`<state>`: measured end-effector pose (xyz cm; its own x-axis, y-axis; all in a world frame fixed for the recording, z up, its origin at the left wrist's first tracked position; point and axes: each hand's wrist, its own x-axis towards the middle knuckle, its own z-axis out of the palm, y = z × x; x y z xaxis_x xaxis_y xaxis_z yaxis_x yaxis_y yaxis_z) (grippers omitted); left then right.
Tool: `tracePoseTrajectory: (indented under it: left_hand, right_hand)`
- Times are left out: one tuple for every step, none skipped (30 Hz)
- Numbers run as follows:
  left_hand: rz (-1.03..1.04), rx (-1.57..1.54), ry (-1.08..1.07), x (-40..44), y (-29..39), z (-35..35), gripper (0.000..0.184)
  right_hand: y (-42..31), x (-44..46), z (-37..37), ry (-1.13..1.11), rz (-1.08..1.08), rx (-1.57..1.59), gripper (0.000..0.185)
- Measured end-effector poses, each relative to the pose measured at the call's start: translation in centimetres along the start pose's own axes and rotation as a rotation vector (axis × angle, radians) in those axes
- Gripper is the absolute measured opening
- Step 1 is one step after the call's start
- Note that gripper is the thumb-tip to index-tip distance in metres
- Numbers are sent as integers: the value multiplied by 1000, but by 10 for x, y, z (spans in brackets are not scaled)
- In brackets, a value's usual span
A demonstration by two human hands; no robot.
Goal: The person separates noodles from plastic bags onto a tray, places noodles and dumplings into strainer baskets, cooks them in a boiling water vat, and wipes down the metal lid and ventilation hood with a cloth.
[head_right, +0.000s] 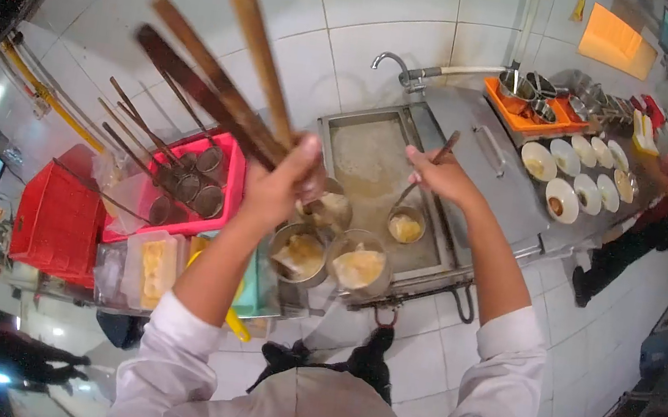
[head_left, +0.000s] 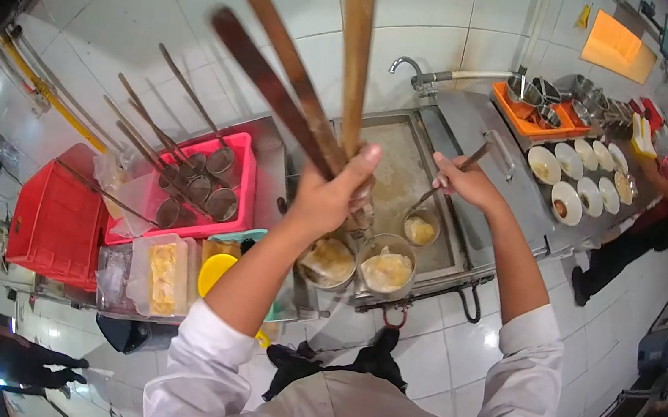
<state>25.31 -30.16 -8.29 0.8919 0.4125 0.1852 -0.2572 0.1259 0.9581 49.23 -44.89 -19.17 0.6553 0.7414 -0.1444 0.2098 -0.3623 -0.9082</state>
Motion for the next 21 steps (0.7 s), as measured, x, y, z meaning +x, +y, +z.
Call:
tracePoseTrajectory:
  left_hand:
    - [-21,-23,-18,16,-24,6,31]
    - [-45,-43,-33,28,-48,11,30]
    - [-39,-42,-9,36,-67,18,30]
    - [-42,-45,-15,42,-85,25,30]
    - [-47,-45,-29,50,-101,31,29]
    - [-44,-38,-23,56,-116,37,29]
    - [-45,-15,2,59,-132,42,27]
    - [-47,5,26,62,-147,43,27]
    - [-41,-23,-36,69,-173,34,23]
    - [-44,-21,-33,70,-178,36,23]
    - [-33,-34,54,70,-184,40,21]
    - [-20,-48,142,71,-189,42,20]
    - [-24,-51,149,72,-194,42,20]
    - [-14,-34,127,74,-198,40,20]
    - [-4,-17,108,76,-200,39,21]
    - [-5,-19,120,74,-204,42,21]
    - [17,8,174,71,-209,45,21]
    - [37,36,226,66,-212,47,22]
    - [34,38,236,61,-212,46,22]
    - [-43,24,213,55,-212,45,23]
    - [-121,10,187,49,-214,42,24]
  right_hand:
    - [-3,1,-5,11,-26,29,58]
    - [-4,3,-10,-11,-32,22,58]
    - [-4,5,-14,5,-11,63,60]
    - [-4,8,-17,23,11,106,62]
    - [-2,10,-18,56,21,100,61]
    - [1,14,-20,49,15,104,61]
    - [7,19,-21,102,40,141,60]
    - [12,25,-24,157,67,176,59]
    - [16,30,-27,170,73,154,57]
    - [19,33,-28,167,75,156,57]
    - [23,35,-27,186,73,108,58]
    - [26,37,-25,205,70,58,60]
    - [28,39,-23,211,48,-1,62]
    - [33,46,-21,204,47,-6,62]
    - [36,53,-16,291,43,-71,63]
    - [39,59,-11,376,39,-135,63]
    - [43,64,-8,363,37,-137,63]
    - [33,63,-6,383,78,-126,63]
    - [27,63,-5,403,119,-114,63]
    - [23,66,-3,393,121,-114,63]
    - [21,72,-1,427,81,-108,64]
